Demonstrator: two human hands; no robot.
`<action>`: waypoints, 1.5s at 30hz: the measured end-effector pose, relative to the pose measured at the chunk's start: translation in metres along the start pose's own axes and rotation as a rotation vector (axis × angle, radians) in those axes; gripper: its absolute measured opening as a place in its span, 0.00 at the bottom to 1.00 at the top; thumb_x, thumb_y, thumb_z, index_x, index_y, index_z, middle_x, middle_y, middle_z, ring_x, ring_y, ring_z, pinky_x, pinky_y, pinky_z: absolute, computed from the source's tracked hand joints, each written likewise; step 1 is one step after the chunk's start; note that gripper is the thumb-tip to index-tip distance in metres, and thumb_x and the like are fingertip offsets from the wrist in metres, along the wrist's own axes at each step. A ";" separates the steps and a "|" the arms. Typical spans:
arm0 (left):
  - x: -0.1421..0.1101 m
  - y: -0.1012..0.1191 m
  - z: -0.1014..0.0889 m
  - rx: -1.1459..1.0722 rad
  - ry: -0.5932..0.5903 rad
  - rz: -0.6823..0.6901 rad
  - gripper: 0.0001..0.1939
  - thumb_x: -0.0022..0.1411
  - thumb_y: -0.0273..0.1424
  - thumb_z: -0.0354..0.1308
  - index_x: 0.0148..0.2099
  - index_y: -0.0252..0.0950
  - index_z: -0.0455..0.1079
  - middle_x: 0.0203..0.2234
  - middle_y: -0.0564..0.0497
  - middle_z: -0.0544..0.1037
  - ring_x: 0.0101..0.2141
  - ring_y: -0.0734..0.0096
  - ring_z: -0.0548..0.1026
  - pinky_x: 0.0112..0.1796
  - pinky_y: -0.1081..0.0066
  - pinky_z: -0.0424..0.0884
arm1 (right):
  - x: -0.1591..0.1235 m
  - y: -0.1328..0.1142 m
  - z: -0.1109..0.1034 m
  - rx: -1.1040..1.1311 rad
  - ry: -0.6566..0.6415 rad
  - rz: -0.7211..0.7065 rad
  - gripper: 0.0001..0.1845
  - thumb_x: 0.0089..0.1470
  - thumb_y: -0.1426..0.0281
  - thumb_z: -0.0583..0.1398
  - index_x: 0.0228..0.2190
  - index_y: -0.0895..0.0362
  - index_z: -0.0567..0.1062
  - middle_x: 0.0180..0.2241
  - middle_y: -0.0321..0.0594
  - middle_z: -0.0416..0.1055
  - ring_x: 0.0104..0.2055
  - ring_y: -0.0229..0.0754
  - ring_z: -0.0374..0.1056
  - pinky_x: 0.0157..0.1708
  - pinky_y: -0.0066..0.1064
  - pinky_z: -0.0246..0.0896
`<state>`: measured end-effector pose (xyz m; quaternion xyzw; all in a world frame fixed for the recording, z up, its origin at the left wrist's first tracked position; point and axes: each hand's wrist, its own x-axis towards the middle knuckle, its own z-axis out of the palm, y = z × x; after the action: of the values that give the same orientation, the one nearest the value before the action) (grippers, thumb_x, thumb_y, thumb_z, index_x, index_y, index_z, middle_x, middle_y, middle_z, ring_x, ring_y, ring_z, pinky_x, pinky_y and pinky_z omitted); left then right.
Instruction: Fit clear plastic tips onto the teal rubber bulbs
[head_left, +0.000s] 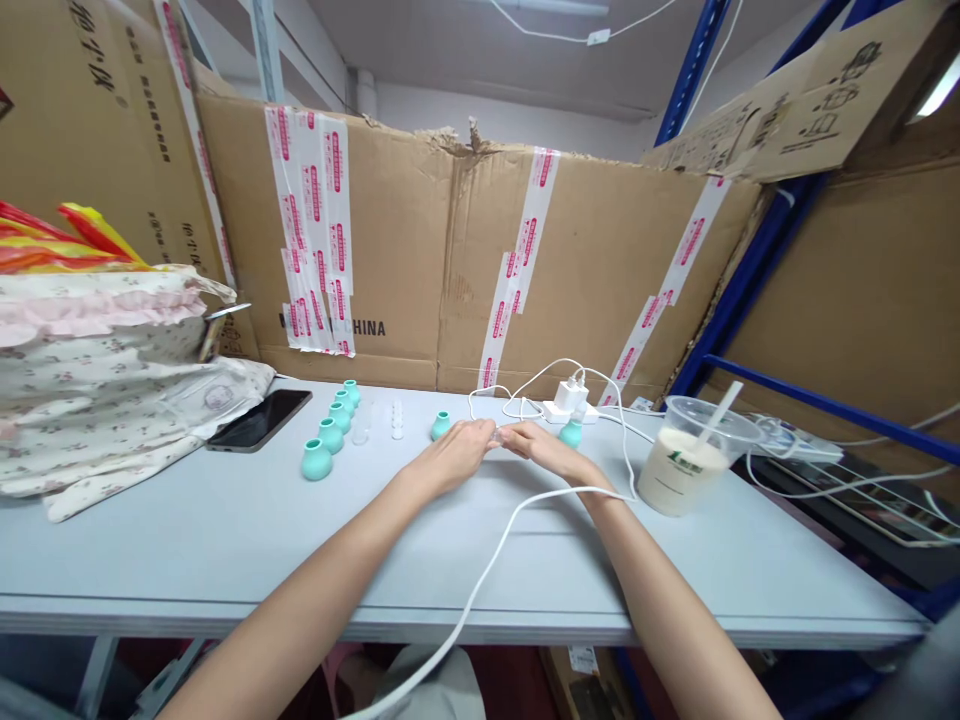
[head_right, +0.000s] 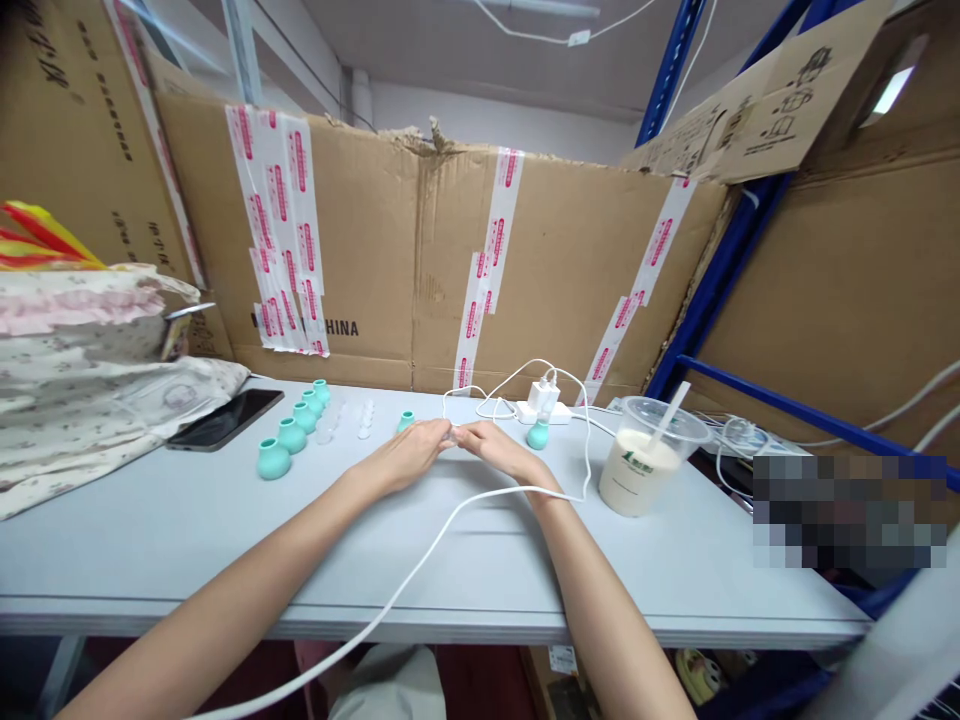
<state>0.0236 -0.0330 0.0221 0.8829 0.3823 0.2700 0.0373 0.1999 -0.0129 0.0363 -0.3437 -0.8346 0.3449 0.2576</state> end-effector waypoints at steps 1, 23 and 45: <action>0.002 0.000 0.001 -0.052 0.049 -0.014 0.10 0.65 0.32 0.41 0.37 0.34 0.61 0.31 0.48 0.70 0.32 0.68 0.69 0.34 0.70 0.63 | 0.001 -0.001 0.000 0.054 0.038 -0.009 0.26 0.53 0.50 0.48 0.18 0.57 0.54 0.19 0.31 0.45 0.22 0.31 0.41 0.21 0.27 0.37; -0.001 0.009 -0.008 0.063 0.059 0.127 0.10 0.63 0.25 0.37 0.39 0.33 0.60 0.34 0.46 0.67 0.35 0.66 0.65 0.39 0.66 0.61 | -0.015 -0.017 -0.024 -0.262 -0.019 -0.037 0.25 0.53 0.52 0.50 0.17 0.57 0.52 0.19 0.30 0.42 0.22 0.31 0.40 0.22 0.28 0.37; -0.001 0.005 0.016 -0.074 0.110 0.000 0.08 0.63 0.25 0.37 0.36 0.35 0.57 0.32 0.48 0.66 0.34 0.67 0.64 0.38 0.67 0.61 | -0.010 -0.013 -0.013 -0.159 0.053 0.056 0.23 0.56 0.56 0.48 0.18 0.59 0.61 0.16 0.32 0.55 0.20 0.31 0.50 0.23 0.26 0.47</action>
<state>0.0341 -0.0346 0.0093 0.8647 0.3735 0.3321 0.0487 0.2100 -0.0223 0.0521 -0.3953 -0.8423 0.2752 0.2419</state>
